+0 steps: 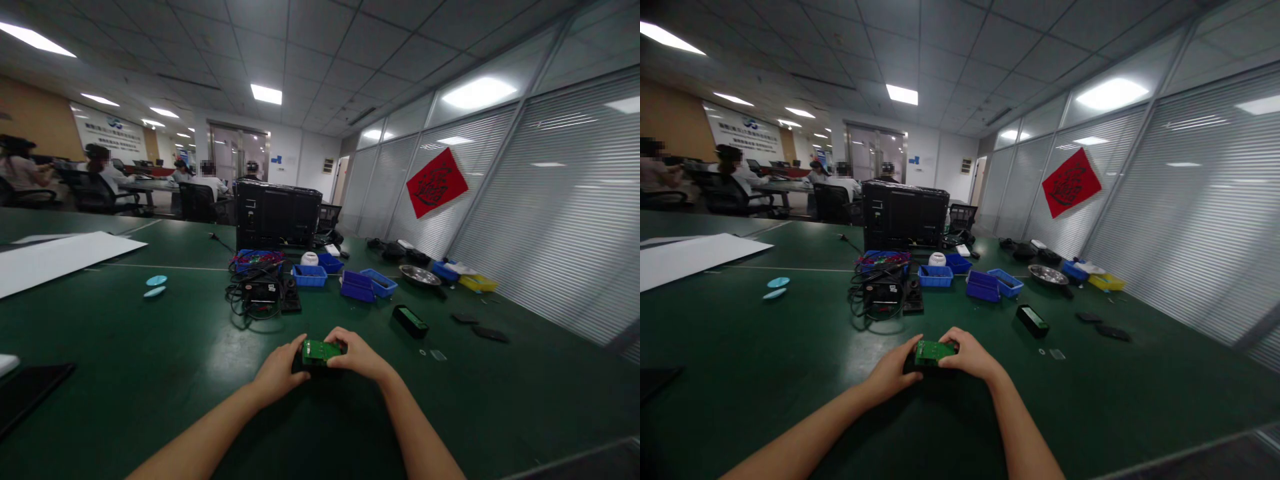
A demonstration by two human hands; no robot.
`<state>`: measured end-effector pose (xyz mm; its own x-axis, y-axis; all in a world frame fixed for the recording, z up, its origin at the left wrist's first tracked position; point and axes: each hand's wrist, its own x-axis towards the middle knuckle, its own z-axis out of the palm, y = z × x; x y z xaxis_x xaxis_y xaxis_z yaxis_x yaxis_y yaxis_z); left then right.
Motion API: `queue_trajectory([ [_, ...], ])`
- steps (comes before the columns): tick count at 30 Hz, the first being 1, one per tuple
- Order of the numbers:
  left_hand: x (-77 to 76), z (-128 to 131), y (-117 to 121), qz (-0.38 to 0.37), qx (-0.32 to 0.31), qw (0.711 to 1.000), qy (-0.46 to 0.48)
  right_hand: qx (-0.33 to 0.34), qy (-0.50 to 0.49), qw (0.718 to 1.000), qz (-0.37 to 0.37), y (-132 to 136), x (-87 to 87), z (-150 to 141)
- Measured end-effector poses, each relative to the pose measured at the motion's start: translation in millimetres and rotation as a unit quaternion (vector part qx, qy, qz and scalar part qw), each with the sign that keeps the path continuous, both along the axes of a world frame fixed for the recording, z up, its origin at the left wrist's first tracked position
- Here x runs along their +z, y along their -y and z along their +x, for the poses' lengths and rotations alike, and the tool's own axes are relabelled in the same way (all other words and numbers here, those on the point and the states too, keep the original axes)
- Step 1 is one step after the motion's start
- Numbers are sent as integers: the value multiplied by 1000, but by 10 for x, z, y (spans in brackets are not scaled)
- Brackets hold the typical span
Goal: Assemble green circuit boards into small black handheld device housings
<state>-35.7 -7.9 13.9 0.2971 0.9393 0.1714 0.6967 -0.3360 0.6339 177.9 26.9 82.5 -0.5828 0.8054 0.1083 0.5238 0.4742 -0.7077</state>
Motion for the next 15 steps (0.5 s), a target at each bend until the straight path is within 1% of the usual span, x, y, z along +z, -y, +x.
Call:
queue_trajectory([
  [6, 11, 3, 2, -5, 0, 1000, -1, -3, -9, 1000, -4, 13, 28, -1],
  [15, 101, 4, 43, -13, -11, 1000, 12, -3, -103, 993, -62, 4, 43, 64],
])
